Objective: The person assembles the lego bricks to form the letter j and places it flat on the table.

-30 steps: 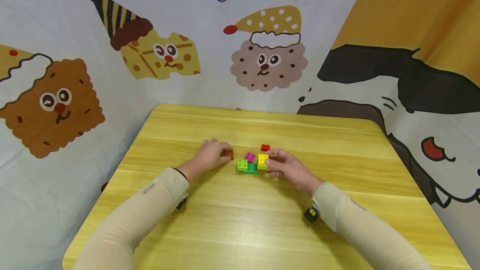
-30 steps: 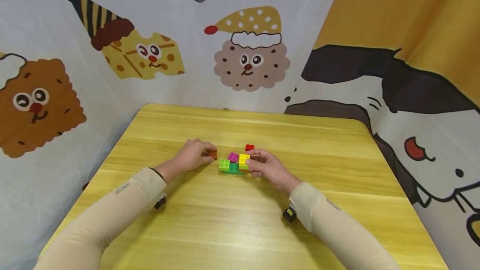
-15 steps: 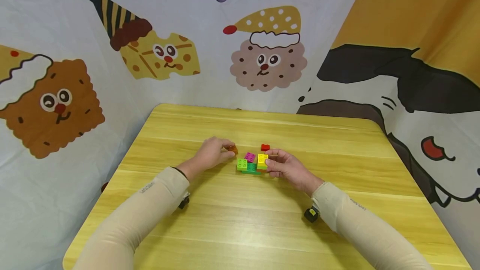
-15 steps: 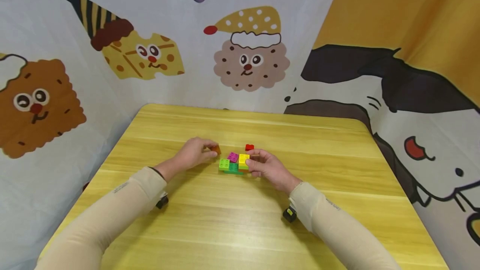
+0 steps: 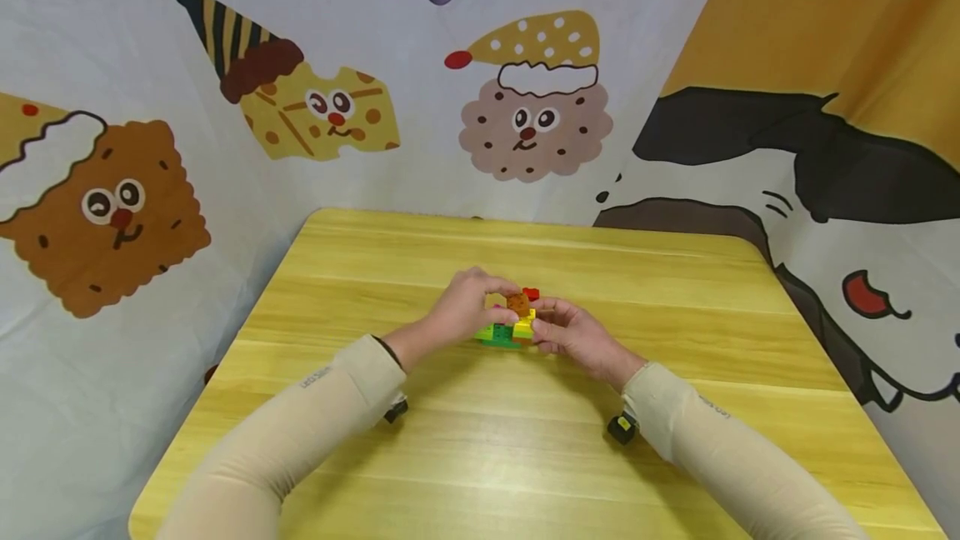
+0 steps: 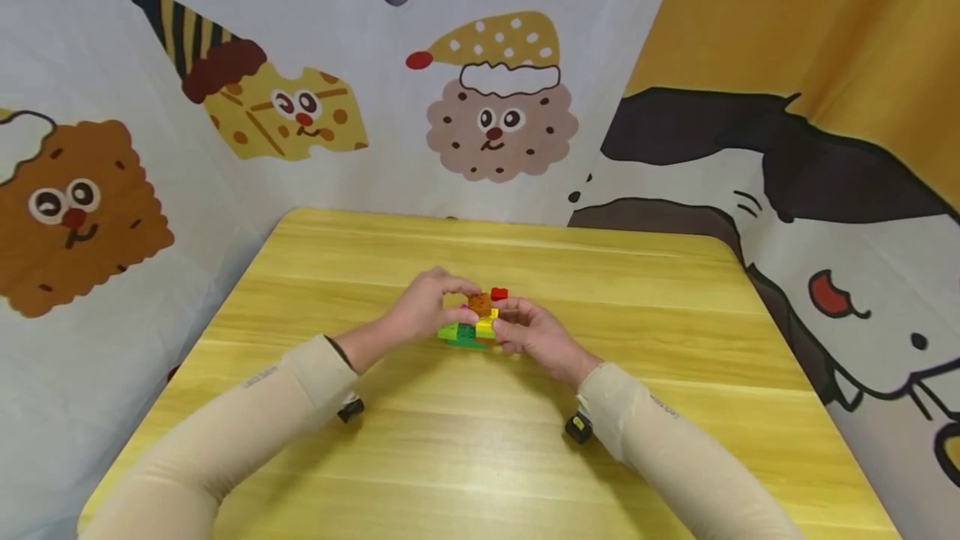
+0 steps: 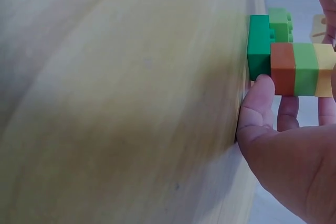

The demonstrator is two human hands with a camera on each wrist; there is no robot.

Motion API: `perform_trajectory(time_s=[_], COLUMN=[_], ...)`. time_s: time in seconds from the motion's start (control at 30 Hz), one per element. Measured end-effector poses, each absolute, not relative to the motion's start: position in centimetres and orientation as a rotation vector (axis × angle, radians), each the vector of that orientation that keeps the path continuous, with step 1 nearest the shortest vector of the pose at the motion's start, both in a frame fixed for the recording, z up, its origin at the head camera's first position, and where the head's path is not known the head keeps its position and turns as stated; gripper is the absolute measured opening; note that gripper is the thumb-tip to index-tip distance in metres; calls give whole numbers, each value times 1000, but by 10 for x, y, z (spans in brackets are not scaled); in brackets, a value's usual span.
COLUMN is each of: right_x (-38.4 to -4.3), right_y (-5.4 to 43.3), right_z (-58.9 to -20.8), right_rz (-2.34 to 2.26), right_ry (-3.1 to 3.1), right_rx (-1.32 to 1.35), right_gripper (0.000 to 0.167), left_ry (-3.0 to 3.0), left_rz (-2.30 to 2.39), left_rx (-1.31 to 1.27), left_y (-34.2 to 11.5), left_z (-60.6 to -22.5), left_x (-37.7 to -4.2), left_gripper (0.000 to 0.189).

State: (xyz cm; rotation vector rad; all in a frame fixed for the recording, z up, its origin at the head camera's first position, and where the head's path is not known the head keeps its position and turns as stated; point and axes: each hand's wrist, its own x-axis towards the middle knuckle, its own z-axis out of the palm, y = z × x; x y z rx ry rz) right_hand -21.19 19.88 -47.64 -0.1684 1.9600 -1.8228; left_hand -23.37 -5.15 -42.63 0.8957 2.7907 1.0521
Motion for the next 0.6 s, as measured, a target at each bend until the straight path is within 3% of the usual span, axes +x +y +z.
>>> perform_trajectory(time_s=[0.43,0.6], right_x=[-212,-212], right_y=[201,201], right_z=[-480,-477], right_rz=[-1804,-1774], right_ry=[1999,1988], right_rx=[-157,-120], right_gripper=[58,69], left_ry=[2885,2890], left_rz=[828,759], left_rx=[1021,1048], left_y=[-42,-40], left_z=[-427,-425], left_x=[-228,-227], left_gripper=[43,43])
